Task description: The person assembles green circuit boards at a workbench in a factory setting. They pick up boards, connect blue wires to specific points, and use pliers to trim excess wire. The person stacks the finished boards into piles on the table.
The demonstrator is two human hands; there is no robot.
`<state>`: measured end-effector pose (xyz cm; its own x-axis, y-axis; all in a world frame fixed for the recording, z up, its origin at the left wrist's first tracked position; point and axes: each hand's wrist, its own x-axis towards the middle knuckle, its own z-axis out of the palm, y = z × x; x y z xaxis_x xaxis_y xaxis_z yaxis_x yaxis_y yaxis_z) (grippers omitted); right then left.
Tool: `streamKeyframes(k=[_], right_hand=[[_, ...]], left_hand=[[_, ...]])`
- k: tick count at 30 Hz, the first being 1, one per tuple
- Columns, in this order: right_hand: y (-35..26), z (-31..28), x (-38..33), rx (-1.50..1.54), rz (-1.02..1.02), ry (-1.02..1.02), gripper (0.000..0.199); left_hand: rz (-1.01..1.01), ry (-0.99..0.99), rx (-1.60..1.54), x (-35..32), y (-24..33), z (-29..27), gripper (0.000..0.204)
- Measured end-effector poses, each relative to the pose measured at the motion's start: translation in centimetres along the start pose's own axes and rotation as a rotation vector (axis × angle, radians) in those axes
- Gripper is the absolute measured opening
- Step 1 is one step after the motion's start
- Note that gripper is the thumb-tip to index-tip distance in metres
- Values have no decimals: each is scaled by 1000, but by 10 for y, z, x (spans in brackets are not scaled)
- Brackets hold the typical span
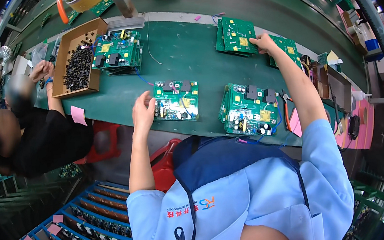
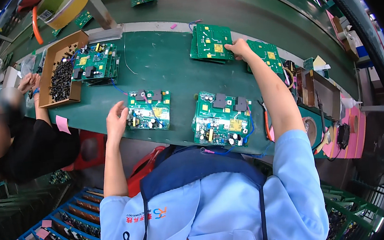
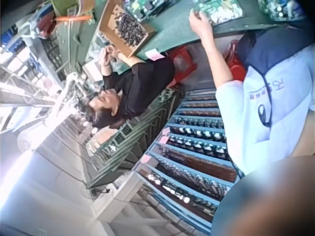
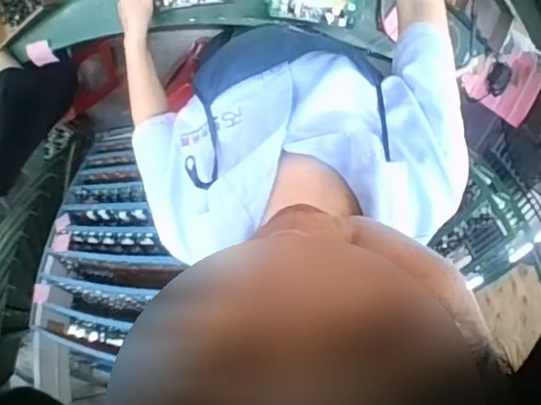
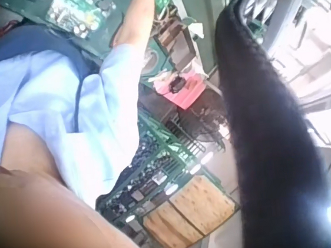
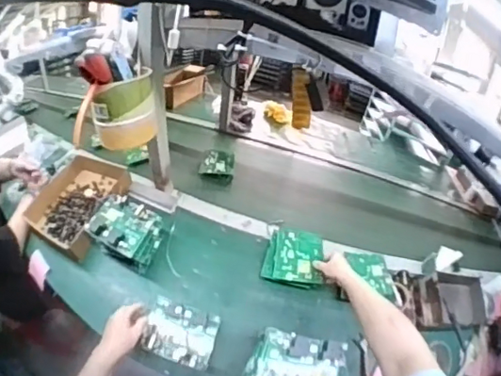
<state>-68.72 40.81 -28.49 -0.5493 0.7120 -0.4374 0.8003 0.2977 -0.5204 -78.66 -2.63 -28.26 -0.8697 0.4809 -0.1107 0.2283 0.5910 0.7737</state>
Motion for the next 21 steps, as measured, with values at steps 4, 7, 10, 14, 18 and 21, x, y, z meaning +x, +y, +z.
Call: streamKeyframes(k=[4,7,10,14,18,21], right_hand=[[3,3,-4,243,66,-43,22],[7,0,-1,349,91,-125,18],[6,-4,-3,528,90,-202,12],[-3,-7,-6,694,107,-199,9],[4,-6,6,982,35,-342,10],[-3,-7,0,1021,-64,-312,15]], left_hand=[[268,186,147,-4,10,7,26],[414,96,153,-7,31,14,23],[581,51,320,-6,39,19,22],[565,69,341,-5,37,14,22],[437,128,152,-7,41,0,21],[408,164,49,-8,46,-6,20]])
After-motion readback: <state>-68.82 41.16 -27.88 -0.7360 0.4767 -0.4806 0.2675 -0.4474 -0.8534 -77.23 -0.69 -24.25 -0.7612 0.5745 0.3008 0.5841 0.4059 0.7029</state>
